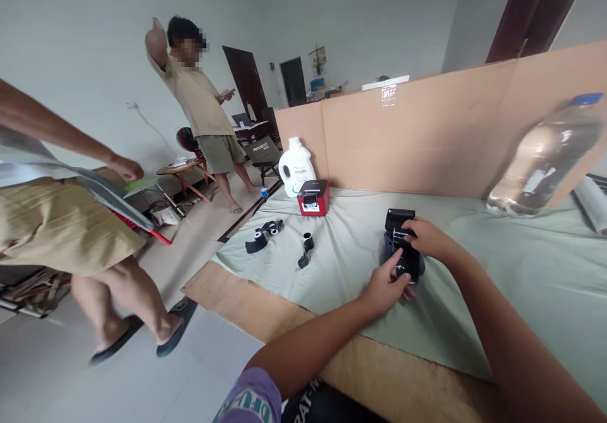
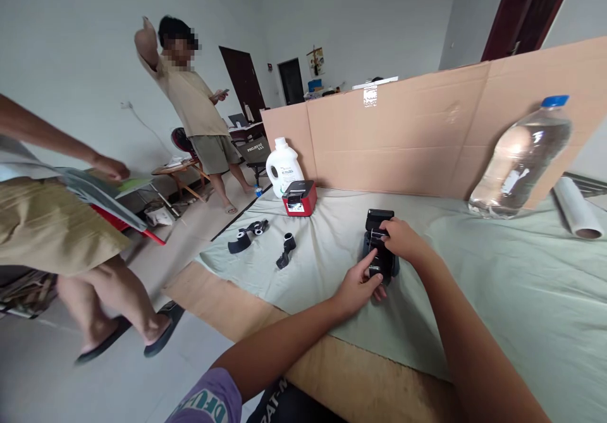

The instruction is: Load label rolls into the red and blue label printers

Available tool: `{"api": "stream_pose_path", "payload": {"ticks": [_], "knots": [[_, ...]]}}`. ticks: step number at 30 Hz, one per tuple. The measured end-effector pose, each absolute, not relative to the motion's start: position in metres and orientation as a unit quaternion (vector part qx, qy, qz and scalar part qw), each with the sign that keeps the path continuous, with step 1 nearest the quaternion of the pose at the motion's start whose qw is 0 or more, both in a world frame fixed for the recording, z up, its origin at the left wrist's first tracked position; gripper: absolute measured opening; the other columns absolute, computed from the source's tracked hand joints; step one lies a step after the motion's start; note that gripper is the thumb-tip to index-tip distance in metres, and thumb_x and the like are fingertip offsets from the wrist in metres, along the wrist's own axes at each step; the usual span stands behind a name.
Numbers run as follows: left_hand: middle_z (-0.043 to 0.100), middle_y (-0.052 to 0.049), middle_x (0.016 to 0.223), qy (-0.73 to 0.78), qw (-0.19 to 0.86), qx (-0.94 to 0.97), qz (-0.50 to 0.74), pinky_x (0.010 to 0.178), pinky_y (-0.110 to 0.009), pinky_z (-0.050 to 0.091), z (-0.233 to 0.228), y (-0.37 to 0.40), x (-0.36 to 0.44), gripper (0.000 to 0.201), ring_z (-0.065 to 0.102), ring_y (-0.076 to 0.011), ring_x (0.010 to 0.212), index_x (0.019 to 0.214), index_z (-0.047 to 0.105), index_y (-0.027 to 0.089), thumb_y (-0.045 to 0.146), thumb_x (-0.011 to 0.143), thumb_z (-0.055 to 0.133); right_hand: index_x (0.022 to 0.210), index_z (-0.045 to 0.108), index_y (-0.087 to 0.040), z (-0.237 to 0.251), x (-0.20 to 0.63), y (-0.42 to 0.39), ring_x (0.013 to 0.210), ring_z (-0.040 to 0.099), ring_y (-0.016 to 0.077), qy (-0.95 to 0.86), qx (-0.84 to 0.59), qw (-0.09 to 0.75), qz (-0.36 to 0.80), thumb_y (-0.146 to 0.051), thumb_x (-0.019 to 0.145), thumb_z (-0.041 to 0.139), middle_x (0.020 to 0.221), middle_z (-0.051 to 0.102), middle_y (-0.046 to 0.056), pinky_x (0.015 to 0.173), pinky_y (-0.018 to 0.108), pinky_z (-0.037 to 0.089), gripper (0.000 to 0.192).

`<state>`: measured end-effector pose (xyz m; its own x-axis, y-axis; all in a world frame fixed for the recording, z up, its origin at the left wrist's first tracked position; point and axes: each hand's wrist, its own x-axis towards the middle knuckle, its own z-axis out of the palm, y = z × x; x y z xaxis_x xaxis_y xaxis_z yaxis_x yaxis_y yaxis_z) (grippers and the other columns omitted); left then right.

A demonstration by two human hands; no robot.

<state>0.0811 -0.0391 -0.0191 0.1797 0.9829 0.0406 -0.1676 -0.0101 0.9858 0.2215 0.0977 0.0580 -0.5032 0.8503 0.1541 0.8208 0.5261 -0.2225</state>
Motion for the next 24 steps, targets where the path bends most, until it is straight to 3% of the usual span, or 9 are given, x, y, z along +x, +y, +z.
{"api": "stream_pose_path", "payload": {"ticks": [10,15,21,24], "knots": [[0.073,-0.009,0.1,0.386,0.615,0.508,0.464,0.052,-0.019,0.049,-0.028,-0.028,0.079,0.083,0.062,-0.0078,0.055,0.16,0.024,0.02,0.031,0.088,0.064,0.124,0.07,-0.012,0.038,0.207,0.097,0.11,0.061,0.0277,-0.851,-0.517,0.098,0.012,-0.01,0.087,0.052,0.122,0.067,0.018,0.1,0.036,0.042,0.041],[0.074,-0.013,0.105,0.372,0.629,0.511,0.453,0.053,-0.019,0.049,-0.026,-0.026,0.079,0.079,0.062,-0.0076,0.056,0.159,0.027,0.018,0.031,0.09,0.062,0.118,0.075,-0.019,0.022,0.206,0.1,0.108,0.059,0.0286,-0.833,-0.542,0.106,-0.009,-0.009,0.086,0.05,0.117,0.068,0.016,0.097,0.04,0.043,0.042],[0.073,-0.015,0.11,0.382,0.633,0.505,0.445,0.051,-0.019,0.049,-0.024,-0.027,0.08,0.077,0.062,-0.0068,0.055,0.158,0.028,0.016,0.033,0.091,0.061,0.117,0.071,-0.013,0.031,0.208,0.093,0.103,0.057,0.0311,-0.772,-0.575,0.264,-0.058,-0.024,0.091,0.049,0.109,0.066,0.018,0.091,0.041,0.047,0.036],[0.073,-0.015,0.112,0.386,0.637,0.5,0.442,0.052,-0.019,0.049,-0.022,-0.028,0.08,0.077,0.062,-0.0066,0.056,0.158,0.03,0.017,0.034,0.09,0.063,0.131,0.059,-0.009,0.036,0.209,0.09,0.111,0.054,0.0343,-0.761,-0.558,0.319,-0.085,-0.027,0.092,0.046,0.127,0.06,0.02,0.095,0.045,0.047,0.044]]}}
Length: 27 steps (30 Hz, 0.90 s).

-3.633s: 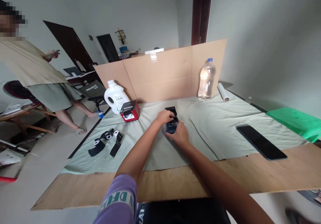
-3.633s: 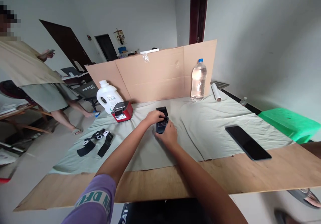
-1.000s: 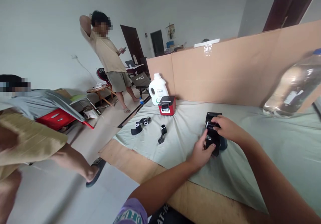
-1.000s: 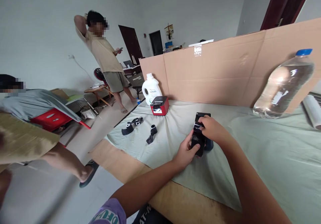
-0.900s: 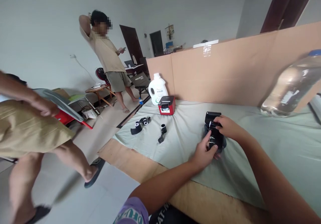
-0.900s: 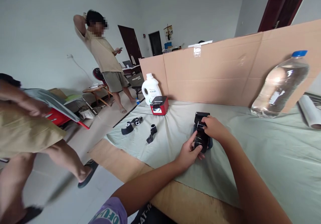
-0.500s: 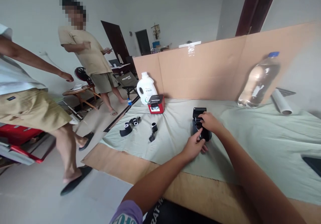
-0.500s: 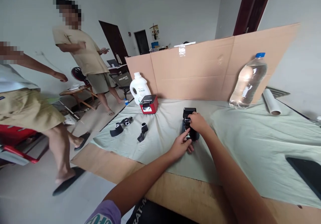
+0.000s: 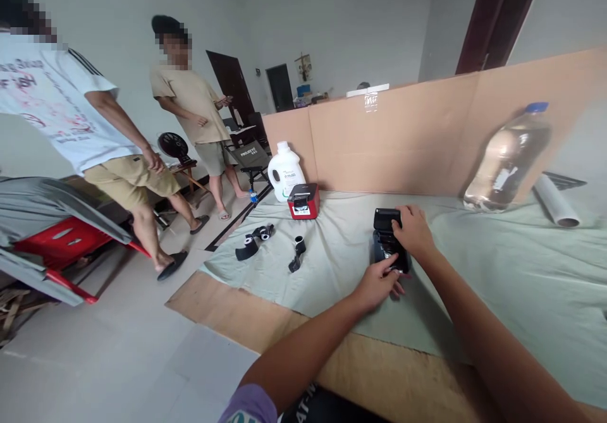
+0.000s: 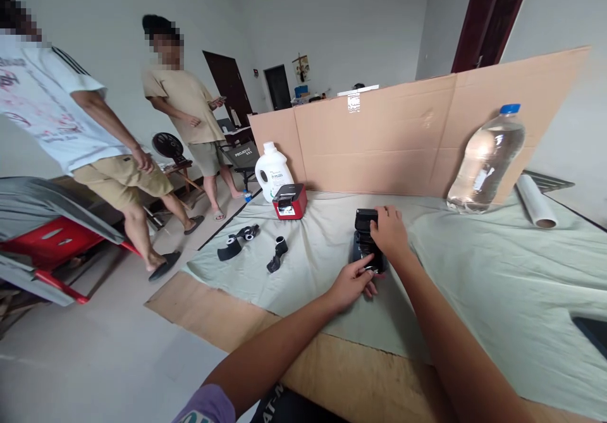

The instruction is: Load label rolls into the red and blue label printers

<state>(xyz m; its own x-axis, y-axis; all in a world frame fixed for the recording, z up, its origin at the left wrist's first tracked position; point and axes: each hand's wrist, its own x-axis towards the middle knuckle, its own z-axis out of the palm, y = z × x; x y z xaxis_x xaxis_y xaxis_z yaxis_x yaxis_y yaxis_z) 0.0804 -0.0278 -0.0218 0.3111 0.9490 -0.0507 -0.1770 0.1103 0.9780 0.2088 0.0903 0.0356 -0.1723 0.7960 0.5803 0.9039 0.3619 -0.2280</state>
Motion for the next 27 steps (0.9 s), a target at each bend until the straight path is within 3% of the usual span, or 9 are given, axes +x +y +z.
{"api": "stream_pose_path", "payload": {"ticks": [5,8,12,18,23,27], "knots": [[0.073,-0.015,0.112,0.393,0.638,0.497,0.438,0.052,-0.02,0.049,-0.018,-0.029,0.08,0.075,0.061,-0.0072,0.055,0.157,0.033,0.016,0.033,0.09,0.063,0.144,0.047,-0.009,0.035,0.208,0.089,0.12,0.051,0.0352,-0.805,-0.524,0.273,-0.051,-0.022,0.092,0.044,0.143,0.052,0.019,0.102,0.047,0.044,0.054],[0.074,-0.013,0.108,0.395,0.633,0.5,0.44,0.053,-0.021,0.048,-0.018,-0.03,0.08,0.075,0.061,-0.0075,0.055,0.156,0.034,0.017,0.034,0.089,0.064,0.136,0.056,-0.011,0.043,0.209,0.087,0.116,0.054,0.0337,-0.807,-0.53,0.257,-0.045,-0.023,0.092,0.046,0.139,0.053,0.019,0.101,0.045,0.045,0.047],[0.075,-0.013,0.107,0.395,0.627,0.505,0.443,0.054,-0.021,0.047,-0.017,-0.032,0.081,0.07,0.059,-0.0071,0.055,0.155,0.036,0.016,0.033,0.092,0.061,0.118,0.07,-0.016,0.058,0.214,0.084,0.101,0.063,0.0249,-0.832,-0.513,0.211,0.011,-0.018,0.091,0.048,0.12,0.062,0.014,0.096,0.035,0.048,0.034],[0.076,-0.011,0.104,0.4,0.616,0.513,0.445,0.057,-0.022,0.047,-0.014,-0.035,0.081,0.063,0.057,-0.0077,0.055,0.154,0.04,0.017,0.026,0.094,0.054,0.109,0.078,-0.02,0.063,0.222,0.083,0.092,0.068,0.0225,-0.855,-0.501,0.094,0.094,-0.011,0.084,0.053,0.103,0.073,0.009,0.089,0.032,0.051,0.037],[0.075,-0.011,0.105,0.389,0.609,0.527,0.447,0.056,-0.021,0.046,-0.017,-0.034,0.081,0.066,0.057,-0.0074,0.055,0.155,0.038,0.016,0.028,0.092,0.054,0.117,0.077,-0.023,0.052,0.221,0.093,0.11,0.066,0.0288,-0.825,-0.541,0.142,0.082,-0.025,0.084,0.062,0.118,0.071,0.012,0.103,0.042,0.047,0.036],[0.074,-0.012,0.105,0.382,0.606,0.533,0.45,0.053,-0.02,0.045,-0.02,-0.032,0.081,0.069,0.058,-0.0072,0.054,0.155,0.039,0.017,0.035,0.091,0.058,0.132,0.068,-0.019,0.037,0.227,0.101,0.117,0.065,0.0296,-0.771,-0.561,0.2,0.225,-0.028,0.079,0.067,0.126,0.07,0.013,0.103,0.041,0.049,0.053]]}}
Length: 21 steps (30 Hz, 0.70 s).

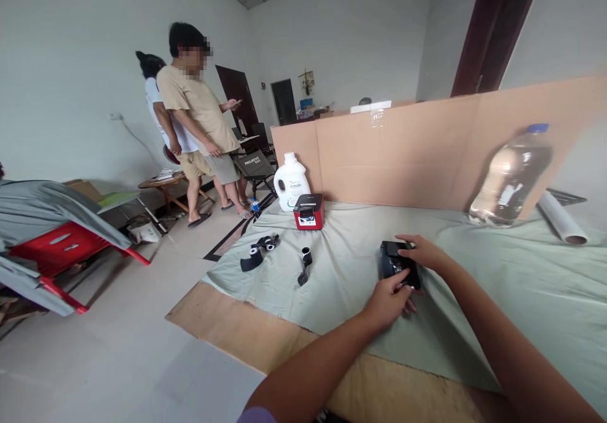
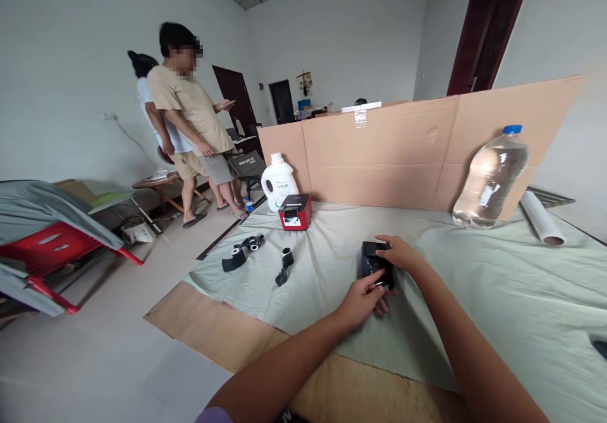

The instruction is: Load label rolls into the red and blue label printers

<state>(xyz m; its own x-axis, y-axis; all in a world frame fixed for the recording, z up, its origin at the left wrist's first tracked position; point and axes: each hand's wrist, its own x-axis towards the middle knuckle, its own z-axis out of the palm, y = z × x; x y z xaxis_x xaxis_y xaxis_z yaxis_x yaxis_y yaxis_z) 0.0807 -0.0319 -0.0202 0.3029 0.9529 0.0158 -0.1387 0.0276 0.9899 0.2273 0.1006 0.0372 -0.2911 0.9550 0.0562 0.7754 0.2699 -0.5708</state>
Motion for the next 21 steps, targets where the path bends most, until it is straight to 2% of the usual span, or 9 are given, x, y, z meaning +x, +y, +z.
{"api": "stream_pose_path", "payload": {"ticks": [4,8,13,15,18,21], "knots": [[0.074,-0.013,0.105,0.374,0.606,0.536,0.453,0.052,-0.02,0.045,-0.021,-0.031,0.081,0.07,0.058,-0.0067,0.052,0.155,0.037,0.017,0.037,0.091,0.058,0.135,0.064,-0.016,0.025,0.237,0.103,0.116,0.067,0.0303,-0.7,-0.569,0.242,0.357,-0.039,0.078,0.069,0.128,0.07,0.015,0.098,0.039,0.054,0.062],[0.074,-0.013,0.107,0.377,0.607,0.534,0.452,0.051,-0.019,0.045,-0.019,-0.032,0.081,0.068,0.058,-0.0064,0.052,0.155,0.039,0.019,0.035,0.091,0.057,0.134,0.063,-0.012,0.021,0.238,0.099,0.118,0.065,0.0318,-0.693,-0.578,0.256,0.346,-0.036,0.075,0.071,0.133,0.066,0.019,0.101,0.04,0.052,0.064],[0.074,-0.013,0.108,0.378,0.599,0.537,0.457,0.051,-0.019,0.045,-0.016,-0.034,0.081,0.067,0.057,-0.006,0.052,0.154,0.04,0.018,0.035,0.091,0.056,0.136,0.062,-0.018,0.017,0.234,0.087,0.111,0.068,0.0314,-0.683,-0.573,0.298,0.341,-0.047,0.076,0.073,0.125,0.071,0.016,0.093,0.04,0.056,0.068],[0.074,-0.013,0.107,0.379,0.598,0.537,0.458,0.05,-0.018,0.044,-0.016,-0.033,0.081,0.069,0.056,-0.0059,0.052,0.154,0.039,0.017,0.036,0.091,0.056,0.139,0.059,-0.018,0.013,0.235,0.083,0.113,0.067,0.0315,-0.661,-0.573,0.321,0.363,-0.049,0.077,0.071,0.129,0.068,0.017,0.092,0.039,0.056,0.07],[0.074,-0.013,0.107,0.382,0.594,0.541,0.457,0.05,-0.019,0.044,-0.017,-0.032,0.082,0.071,0.056,-0.0057,0.051,0.155,0.037,0.016,0.037,0.09,0.056,0.141,0.056,-0.015,0.006,0.237,0.081,0.121,0.064,0.0319,-0.641,-0.566,0.343,0.389,-0.049,0.078,0.069,0.137,0.063,0.019,0.097,0.038,0.054,0.073],[0.074,-0.013,0.106,0.382,0.591,0.545,0.456,0.051,-0.019,0.043,-0.018,-0.032,0.082,0.072,0.056,-0.0059,0.052,0.155,0.038,0.016,0.04,0.089,0.057,0.141,0.057,-0.015,0.002,0.239,0.083,0.122,0.063,0.0318,-0.64,-0.558,0.351,0.395,-0.05,0.077,0.069,0.136,0.064,0.019,0.102,0.039,0.052,0.074]]}}
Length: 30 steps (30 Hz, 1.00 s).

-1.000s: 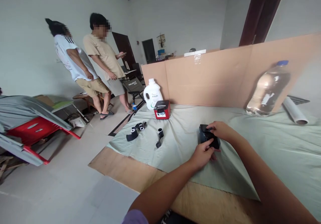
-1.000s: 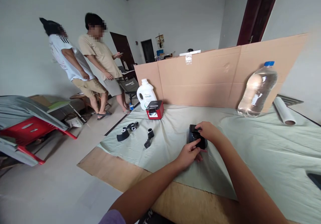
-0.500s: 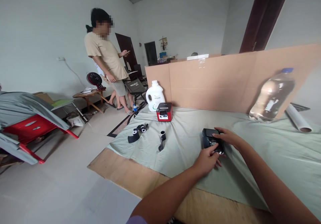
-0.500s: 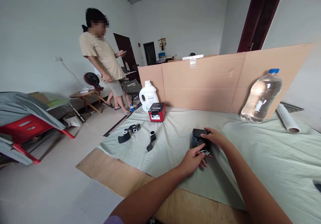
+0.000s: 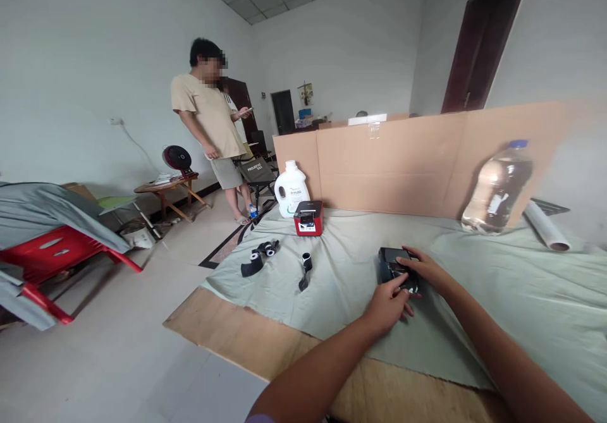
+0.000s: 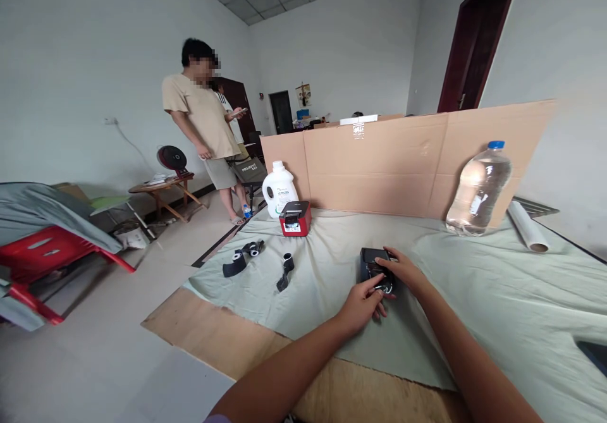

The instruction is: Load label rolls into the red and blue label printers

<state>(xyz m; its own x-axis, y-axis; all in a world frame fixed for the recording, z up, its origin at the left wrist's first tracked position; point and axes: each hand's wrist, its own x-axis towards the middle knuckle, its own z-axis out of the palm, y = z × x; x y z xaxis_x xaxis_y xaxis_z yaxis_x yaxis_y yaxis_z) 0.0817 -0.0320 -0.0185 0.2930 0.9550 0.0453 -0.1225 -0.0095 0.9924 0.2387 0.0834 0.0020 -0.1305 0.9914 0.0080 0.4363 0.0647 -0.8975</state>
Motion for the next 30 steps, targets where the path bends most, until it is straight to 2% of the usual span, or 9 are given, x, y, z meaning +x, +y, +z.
{"api": "stream_pose_path", "payload": {"ticks": [4,8,11,14,17,23,26,30], "knots": [[0.074,-0.012,0.102,0.377,0.59,0.546,0.46,0.051,-0.02,0.044,-0.019,-0.033,0.081,0.074,0.057,-0.0067,0.052,0.154,0.04,0.017,0.045,0.088,0.059,0.139,0.058,-0.014,0.002,0.24,0.086,0.12,0.065,0.0328,-0.639,-0.558,0.345,0.401,-0.049,0.074,0.071,0.135,0.064,0.019,0.103,0.041,0.051,0.075],[0.074,-0.012,0.101,0.379,0.591,0.546,0.458,0.051,-0.021,0.044,-0.019,-0.033,0.081,0.075,0.056,-0.0074,0.052,0.153,0.042,0.016,0.046,0.086,0.06,0.14,0.055,-0.011,0.005,0.238,0.084,0.119,0.065,0.0315,-0.637,-0.563,0.341,0.4,-0.045,0.077,0.068,0.136,0.063,0.021,0.101,0.039,0.051,0.073],[0.074,-0.011,0.1,0.382,0.579,0.556,0.457,0.051,-0.021,0.043,-0.02,-0.032,0.081,0.07,0.056,-0.0073,0.052,0.151,0.045,0.016,0.043,0.087,0.058,0.142,0.051,-0.007,0.008,0.231,0.082,0.114,0.067,0.0328,-0.632,-0.61,0.319,0.356,-0.044,0.08,0.066,0.131,0.065,0.024,0.097,0.041,0.053,0.075],[0.075,-0.01,0.1,0.378,0.563,0.575,0.458,0.051,-0.02,0.043,-0.021,-0.033,0.081,0.06,0.055,-0.0072,0.052,0.147,0.051,0.017,0.036,0.089,0.055,0.146,0.044,-0.003,0.012,0.218,0.076,0.119,0.064,0.0347,-0.662,-0.653,0.27,0.251,-0.045,0.08,0.067,0.132,0.061,0.028,0.099,0.042,0.051,0.082],[0.076,-0.009,0.102,0.372,0.535,0.598,0.466,0.054,-0.022,0.044,-0.018,-0.037,0.081,0.049,0.056,-0.0085,0.054,0.137,0.06,0.017,0.026,0.089,0.05,0.15,0.039,-0.005,0.016,0.205,0.066,0.123,0.061,0.0379,-0.704,-0.658,0.206,0.173,-0.054,0.077,0.07,0.135,0.056,0.029,0.099,0.044,0.049,0.094],[0.076,-0.01,0.107,0.378,0.476,0.643,0.465,0.059,-0.024,0.048,-0.014,-0.044,0.08,0.043,0.06,-0.0108,0.057,0.122,0.064,0.015,0.012,0.083,0.047,0.158,0.023,-0.007,0.025,0.2,0.055,0.117,0.064,0.0403,-0.724,-0.656,0.122,0.174,-0.067,0.073,0.068,0.129,0.059,0.029,0.091,0.045,0.051,0.113],[0.076,-0.01,0.108,0.386,0.454,0.661,0.456,0.061,-0.025,0.05,-0.016,-0.041,0.08,0.041,0.061,-0.0119,0.06,0.118,0.065,0.013,0.01,0.082,0.046,0.157,0.023,-0.008,0.031,0.196,0.051,0.114,0.065,0.0399,-0.721,-0.663,0.109,0.166,-0.065,0.075,0.066,0.128,0.059,0.029,0.089,0.044,0.05,0.109],[0.075,-0.01,0.107,0.385,0.394,0.718,0.425,0.078,-0.031,0.054,-0.013,-0.044,0.078,0.037,0.068,-0.0174,0.079,0.112,0.07,0.013,0.011,0.083,0.048,0.152,0.032,-0.009,0.043,0.18,0.038,0.105,0.067,0.0378,-0.706,-0.686,0.107,0.139,-0.053,0.074,0.07,0.119,0.062,0.026,0.086,0.042,0.049,0.098]]}}
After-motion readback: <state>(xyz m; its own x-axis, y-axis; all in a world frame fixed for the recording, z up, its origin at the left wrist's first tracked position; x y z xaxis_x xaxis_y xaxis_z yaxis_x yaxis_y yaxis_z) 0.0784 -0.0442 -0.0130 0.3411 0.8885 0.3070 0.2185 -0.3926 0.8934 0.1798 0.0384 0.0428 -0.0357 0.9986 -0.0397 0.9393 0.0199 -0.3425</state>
